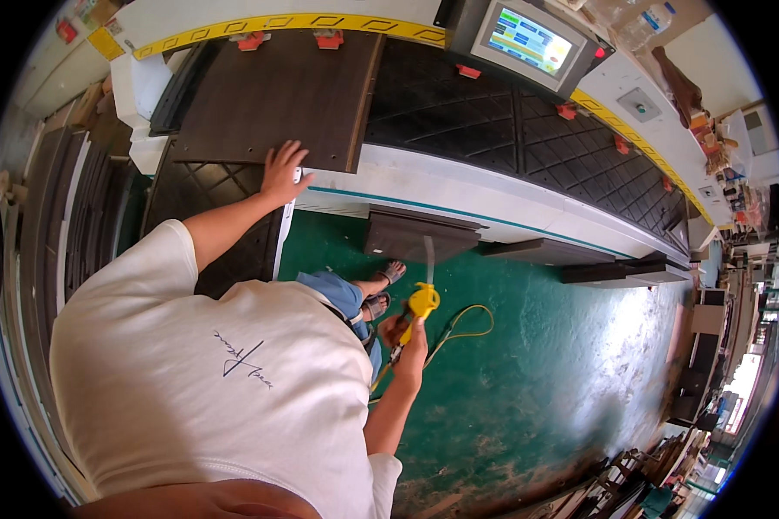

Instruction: The person cleans wooden panels by blowing them with an air gun and using a hand scraper before feeding them into a woodworking machine.

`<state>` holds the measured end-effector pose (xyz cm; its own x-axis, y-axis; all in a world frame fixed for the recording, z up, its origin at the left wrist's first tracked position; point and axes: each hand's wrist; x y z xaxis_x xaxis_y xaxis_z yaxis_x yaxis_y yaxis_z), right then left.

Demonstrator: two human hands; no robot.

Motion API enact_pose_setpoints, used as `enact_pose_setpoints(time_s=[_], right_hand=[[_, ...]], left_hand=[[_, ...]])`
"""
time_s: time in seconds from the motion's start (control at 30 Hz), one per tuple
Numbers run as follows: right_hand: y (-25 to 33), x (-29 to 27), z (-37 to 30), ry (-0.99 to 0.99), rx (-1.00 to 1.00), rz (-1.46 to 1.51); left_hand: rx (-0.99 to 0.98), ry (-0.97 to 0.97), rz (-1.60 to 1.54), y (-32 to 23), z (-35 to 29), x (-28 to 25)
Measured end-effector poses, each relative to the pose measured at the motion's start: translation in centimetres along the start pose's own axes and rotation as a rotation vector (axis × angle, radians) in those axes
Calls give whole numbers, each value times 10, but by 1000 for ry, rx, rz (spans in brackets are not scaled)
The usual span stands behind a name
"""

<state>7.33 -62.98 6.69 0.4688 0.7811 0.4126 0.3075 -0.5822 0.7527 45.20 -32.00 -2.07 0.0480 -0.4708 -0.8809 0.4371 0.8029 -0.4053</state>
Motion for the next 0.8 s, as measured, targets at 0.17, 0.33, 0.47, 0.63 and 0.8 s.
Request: enact_pose_setpoints(time_s=[0.17,0.33,0.47,0.63,0.8], right_hand=[[4,6,-12,152,97,-216],[0,5,-16,108,36,44],[-8,17,-24,-26,-55,308],[-21,38,-26,-31,-38,534],[-27,31,-11,134,186,210]], left_hand=[[-184,192,-25,-65,55,19],[-319,282,66,-125,85,29],[-350,238,143,-125,89,51],[-280,148,89,-115,85,72],[-256,95,41,-107,57,69]])
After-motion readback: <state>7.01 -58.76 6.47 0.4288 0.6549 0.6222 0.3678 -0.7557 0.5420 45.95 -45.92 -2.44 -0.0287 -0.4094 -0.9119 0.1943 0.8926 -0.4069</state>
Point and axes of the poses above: each hand's wrist, its own z-axis towards the middle knuckle, its own x-axis out of the palm, y = z × x, and after that the axes turned 10 degrees about -z, right-handed
